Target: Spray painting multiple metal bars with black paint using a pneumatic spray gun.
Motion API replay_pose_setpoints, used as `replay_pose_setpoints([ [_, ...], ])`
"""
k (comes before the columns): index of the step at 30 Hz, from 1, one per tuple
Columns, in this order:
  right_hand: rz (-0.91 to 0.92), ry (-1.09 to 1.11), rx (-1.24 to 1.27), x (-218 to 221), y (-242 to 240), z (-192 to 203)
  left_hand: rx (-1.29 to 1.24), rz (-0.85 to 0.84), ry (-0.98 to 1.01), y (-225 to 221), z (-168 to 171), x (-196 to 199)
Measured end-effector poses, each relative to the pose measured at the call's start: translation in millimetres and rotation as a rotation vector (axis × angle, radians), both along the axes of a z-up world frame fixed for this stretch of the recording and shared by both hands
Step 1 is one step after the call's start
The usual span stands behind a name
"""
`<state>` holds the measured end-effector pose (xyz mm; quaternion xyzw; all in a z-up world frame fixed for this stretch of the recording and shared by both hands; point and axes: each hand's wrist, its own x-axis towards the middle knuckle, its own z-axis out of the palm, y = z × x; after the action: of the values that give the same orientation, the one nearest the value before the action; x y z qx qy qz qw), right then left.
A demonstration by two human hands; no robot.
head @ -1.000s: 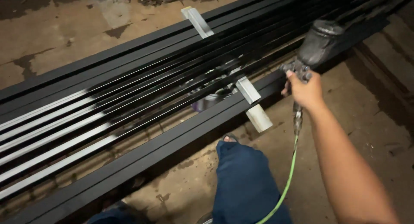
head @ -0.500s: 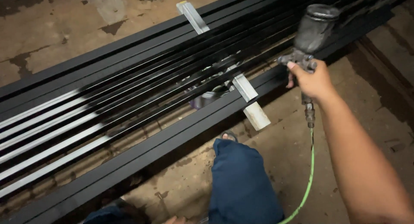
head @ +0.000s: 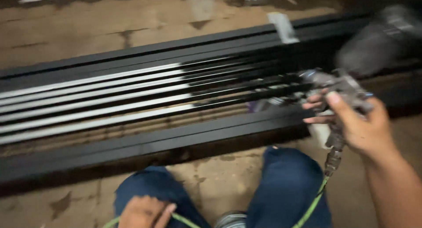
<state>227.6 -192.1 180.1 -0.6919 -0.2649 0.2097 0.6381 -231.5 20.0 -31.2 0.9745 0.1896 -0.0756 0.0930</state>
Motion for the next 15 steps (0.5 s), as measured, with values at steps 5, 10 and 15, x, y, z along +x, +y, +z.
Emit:
replay_pose_setpoints([
  [5, 0.026, -0.197, 0.023, 6, 44, -9, 0.148, 0.229, -0.445, 0, 32, -36],
  [10, 0.258, -0.278, -0.057, 61, 60, -75, 0.211, 0.365, -0.528, -35, 20, -77],
  [15, 0.151, -0.184, -0.156, 24, 58, -125, 0.205, 0.659, -0.359, -30, -14, -127],
])
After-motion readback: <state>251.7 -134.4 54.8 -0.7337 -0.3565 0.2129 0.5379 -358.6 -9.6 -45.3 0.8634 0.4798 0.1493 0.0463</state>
